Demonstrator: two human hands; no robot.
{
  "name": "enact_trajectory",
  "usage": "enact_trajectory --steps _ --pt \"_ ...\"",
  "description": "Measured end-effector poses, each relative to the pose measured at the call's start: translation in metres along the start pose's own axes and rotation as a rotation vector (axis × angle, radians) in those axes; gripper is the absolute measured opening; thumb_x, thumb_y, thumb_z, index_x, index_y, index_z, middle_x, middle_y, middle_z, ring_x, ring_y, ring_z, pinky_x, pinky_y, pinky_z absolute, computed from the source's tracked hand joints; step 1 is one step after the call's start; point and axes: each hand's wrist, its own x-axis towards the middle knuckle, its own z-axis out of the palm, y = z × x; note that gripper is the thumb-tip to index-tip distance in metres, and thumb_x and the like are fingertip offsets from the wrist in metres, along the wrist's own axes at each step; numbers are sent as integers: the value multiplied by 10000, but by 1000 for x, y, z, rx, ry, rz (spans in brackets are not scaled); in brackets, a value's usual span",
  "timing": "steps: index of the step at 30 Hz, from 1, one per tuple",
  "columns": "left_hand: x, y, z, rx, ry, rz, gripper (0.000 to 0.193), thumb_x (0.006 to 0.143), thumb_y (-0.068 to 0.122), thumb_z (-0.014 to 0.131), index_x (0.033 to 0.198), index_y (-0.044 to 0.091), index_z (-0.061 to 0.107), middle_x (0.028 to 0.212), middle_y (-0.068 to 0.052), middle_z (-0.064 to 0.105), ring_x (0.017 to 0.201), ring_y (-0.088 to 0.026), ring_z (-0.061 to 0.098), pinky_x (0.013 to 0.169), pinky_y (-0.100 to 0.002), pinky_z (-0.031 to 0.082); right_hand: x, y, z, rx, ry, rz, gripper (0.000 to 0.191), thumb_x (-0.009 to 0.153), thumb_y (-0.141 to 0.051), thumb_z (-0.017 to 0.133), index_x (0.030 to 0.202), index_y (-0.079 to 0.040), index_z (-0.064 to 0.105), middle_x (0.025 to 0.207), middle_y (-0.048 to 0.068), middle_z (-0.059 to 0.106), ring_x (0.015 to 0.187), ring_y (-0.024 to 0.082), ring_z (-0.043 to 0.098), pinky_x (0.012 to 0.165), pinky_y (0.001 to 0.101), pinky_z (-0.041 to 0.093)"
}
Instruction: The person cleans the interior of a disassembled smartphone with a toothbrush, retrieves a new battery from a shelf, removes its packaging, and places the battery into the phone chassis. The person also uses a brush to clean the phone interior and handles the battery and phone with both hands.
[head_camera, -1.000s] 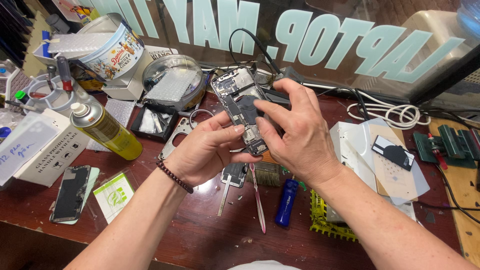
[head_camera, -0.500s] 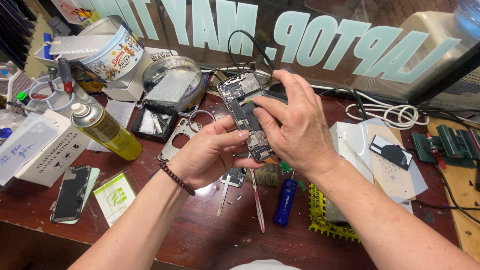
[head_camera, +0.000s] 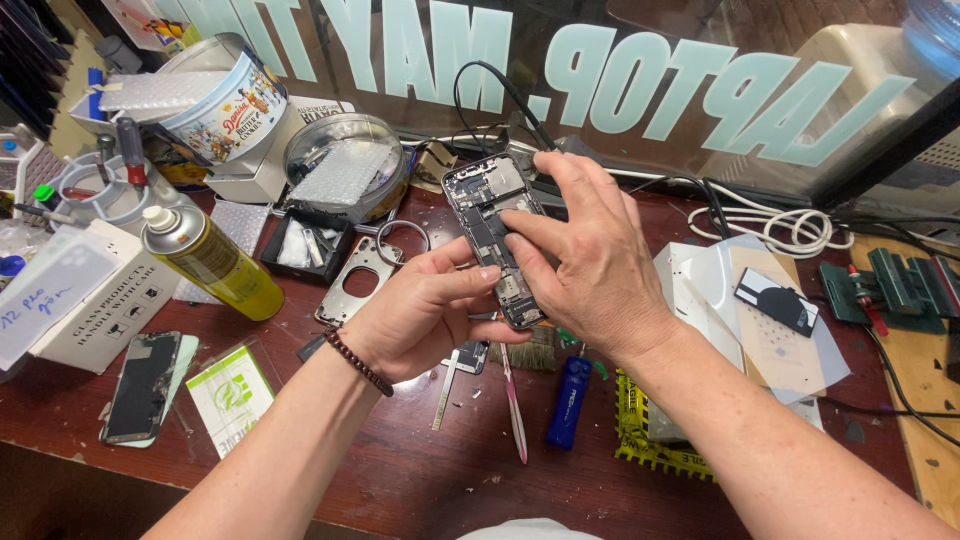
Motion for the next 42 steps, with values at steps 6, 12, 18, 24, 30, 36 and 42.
enact_trajectory --steps 6,12,18,24,30,36,42 --pt "0 -1 4 -5 -11 -16 378 1001 75 561 1379 64 555 1208 -118 698 1066 -247 713 882 -455 638 -1 7 5 147 123 175 278 919 -134 731 1179 -35 738 1287 184 656 1189 345 638 995 434 510" --pt "-1 -1 2 4 -27 -17 390 1001 82 573 1388 51 545 1227 -106 693 1085 -223 705 895 -456 634 7 23 17 894 -156 843 362 840 -98 748 1189 -7 718 940 71 780 792 109 706 678 275 571" --pt "-2 -2 0 28 -11 -22 371 1000 86 576 1369 54 557 1217 -102 695 1074 -223 705 881 -447 637 7 23 20 1088 -166 922 349 902 -86 691 1223 45 724 956 69 789 762 76 703 649 250 574" --pt "-2 0 -5 24 -6 -18 347 1004 87 571 1348 42 573 1215 -124 704 1077 -245 714 888 -430 639 12 22 8 921 -380 860 525 814 -42 726 1336 -45 667 922 54 782 754 83 695 636 253 563" --pt "-1 -2 -8 31 4 -9 353 1006 86 570 1357 51 573 1211 -111 700 1073 -236 712 875 -426 635 11 16 7 906 -412 805 612 765 -1 754 1363 -46 633 899 53 775 746 79 683 643 253 552" --pt "0 -1 -8 38 9 -27 357 1006 90 565 1360 47 567 1222 -108 703 1080 -231 712 874 -428 636 11 17 9 879 -390 814 581 794 -14 704 1372 -69 672 848 36 723 703 56 623 592 249 508" --pt "0 0 -5 28 8 -31 375 996 88 571 1369 60 565 1229 -107 692 1089 -234 707 880 -438 637 9 21 16 875 -313 815 444 813 -47 693 1256 -24 723 792 27 727 639 44 608 547 242 495"
